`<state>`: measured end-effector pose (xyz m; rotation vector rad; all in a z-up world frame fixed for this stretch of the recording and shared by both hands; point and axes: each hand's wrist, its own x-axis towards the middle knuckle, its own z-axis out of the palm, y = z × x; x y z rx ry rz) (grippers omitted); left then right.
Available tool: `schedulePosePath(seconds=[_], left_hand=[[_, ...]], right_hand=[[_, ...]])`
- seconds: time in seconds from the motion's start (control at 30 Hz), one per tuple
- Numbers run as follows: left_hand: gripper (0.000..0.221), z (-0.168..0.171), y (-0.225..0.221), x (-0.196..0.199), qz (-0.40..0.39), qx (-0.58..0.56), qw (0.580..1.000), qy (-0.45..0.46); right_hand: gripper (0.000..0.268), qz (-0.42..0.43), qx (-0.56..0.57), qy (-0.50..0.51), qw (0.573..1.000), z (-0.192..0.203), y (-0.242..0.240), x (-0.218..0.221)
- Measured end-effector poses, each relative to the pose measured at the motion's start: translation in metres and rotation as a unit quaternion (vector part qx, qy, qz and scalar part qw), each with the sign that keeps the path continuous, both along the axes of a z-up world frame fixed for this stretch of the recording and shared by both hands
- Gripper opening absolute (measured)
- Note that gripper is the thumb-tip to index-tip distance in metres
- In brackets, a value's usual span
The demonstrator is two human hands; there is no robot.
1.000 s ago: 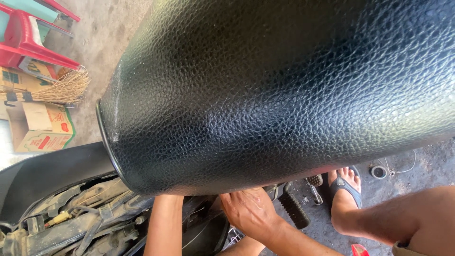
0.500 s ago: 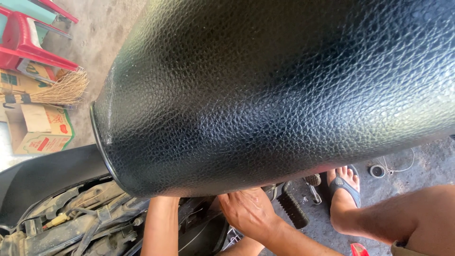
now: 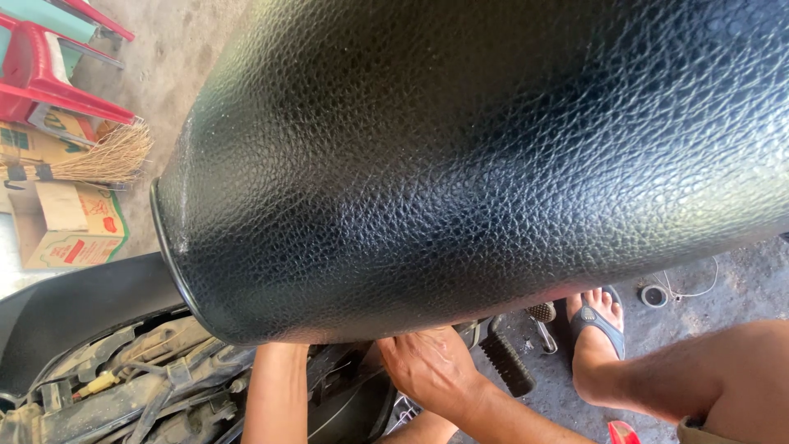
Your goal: Repairing the electrical wiring under the seat of a motorcycle.
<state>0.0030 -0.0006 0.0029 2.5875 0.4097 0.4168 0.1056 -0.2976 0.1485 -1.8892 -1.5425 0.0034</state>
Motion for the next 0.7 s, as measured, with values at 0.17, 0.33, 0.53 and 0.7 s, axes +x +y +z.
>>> schedulePosePath(seconds=[0.17, 0.33, 0.53, 0.7], left_hand=[[0.048, 0.001, 0.0, 0.001, -0.006, 0.022, 1.0, 0.002], [0.048, 0.002, -0.002, 0.007, -0.015, 0.044, 0.999, 0.005], [0.048, 0.002, -0.004, 0.011, -0.025, 0.07, 0.997, 0.007], [0.048, 0.056, -0.047, 0.057, -0.032, 0.092, 0.995, 0.008]], right_hand=[[0.047, 0.0, 0.002, -0.006, 1.0, -0.009, 0.001, -0.004], [0.04, 0.0, 0.01, 0.002, 1.0, -0.014, -0.002, -0.004], [0.038, -0.012, 0.019, 0.0, 1.0, -0.006, -0.004, 0.001], [0.037, -0.002, 0.005, 0.001, 1.0, -0.009, -0.004, 0.001]])
